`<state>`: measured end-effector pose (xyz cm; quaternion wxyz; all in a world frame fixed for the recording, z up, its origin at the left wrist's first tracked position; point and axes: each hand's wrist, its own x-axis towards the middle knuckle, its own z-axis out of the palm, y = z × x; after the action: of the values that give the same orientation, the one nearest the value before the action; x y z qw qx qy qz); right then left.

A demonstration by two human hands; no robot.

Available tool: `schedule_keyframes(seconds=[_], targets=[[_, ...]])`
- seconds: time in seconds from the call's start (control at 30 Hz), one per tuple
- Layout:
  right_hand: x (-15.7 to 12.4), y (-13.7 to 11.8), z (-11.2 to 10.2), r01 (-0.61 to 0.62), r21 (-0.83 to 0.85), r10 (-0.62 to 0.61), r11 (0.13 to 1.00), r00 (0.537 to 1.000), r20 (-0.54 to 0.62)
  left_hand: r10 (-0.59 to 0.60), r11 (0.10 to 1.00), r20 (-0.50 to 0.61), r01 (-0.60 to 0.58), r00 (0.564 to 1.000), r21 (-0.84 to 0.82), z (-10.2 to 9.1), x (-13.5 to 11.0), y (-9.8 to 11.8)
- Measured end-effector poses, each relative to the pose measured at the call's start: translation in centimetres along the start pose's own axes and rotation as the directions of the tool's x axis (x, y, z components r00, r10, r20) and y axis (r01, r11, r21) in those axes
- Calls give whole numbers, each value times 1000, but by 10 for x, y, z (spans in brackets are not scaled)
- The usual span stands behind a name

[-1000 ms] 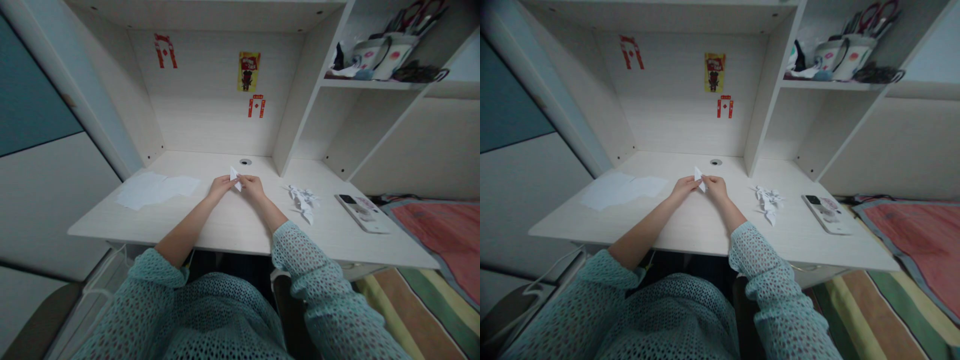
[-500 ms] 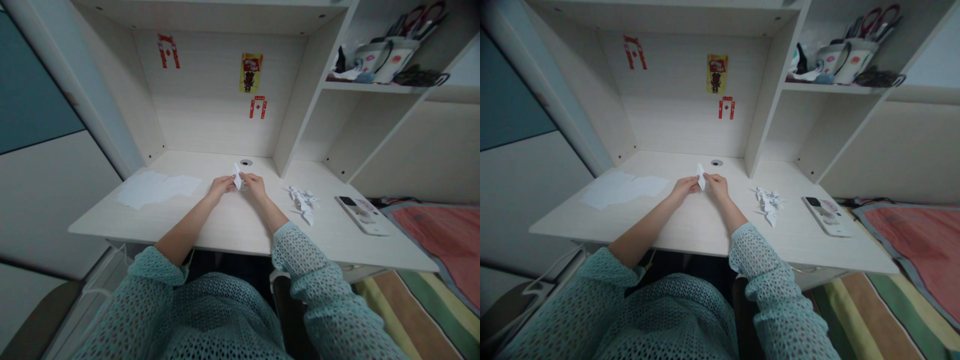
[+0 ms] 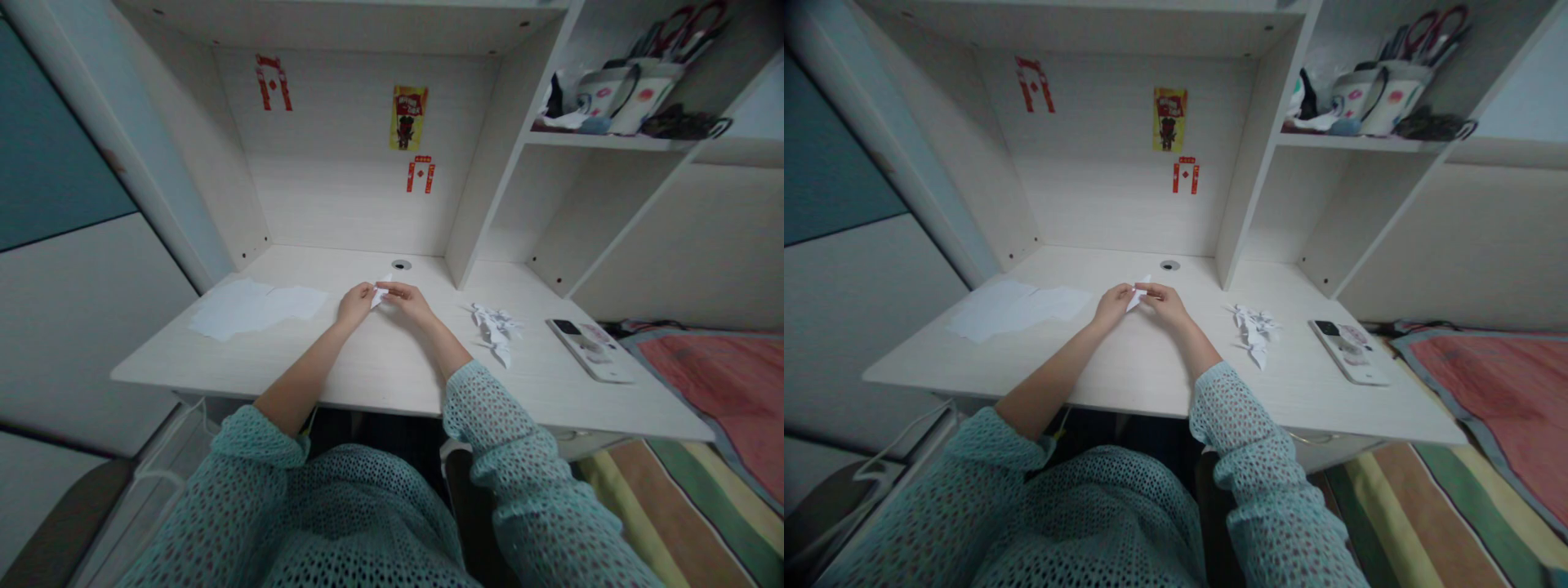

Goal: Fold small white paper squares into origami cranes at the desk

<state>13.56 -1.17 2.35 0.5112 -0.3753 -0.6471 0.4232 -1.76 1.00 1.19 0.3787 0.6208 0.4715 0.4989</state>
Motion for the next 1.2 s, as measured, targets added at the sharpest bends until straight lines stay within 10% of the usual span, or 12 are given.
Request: schedule_keyframes(seconds=[0.2,0.7,1.2], targets=[[2,4,-1,81,20,-77,997,988,-136,-67,950,58,82,996,-301,4,-4,12],[-1,-4,-10,0,57,6,998,995,-103,158,979,54,-149,986,-139,0,-4,20],[2,-1,-14,60,0,-59,998,977,-203,102,976,62,-88,993,-201,2,-6,19]])
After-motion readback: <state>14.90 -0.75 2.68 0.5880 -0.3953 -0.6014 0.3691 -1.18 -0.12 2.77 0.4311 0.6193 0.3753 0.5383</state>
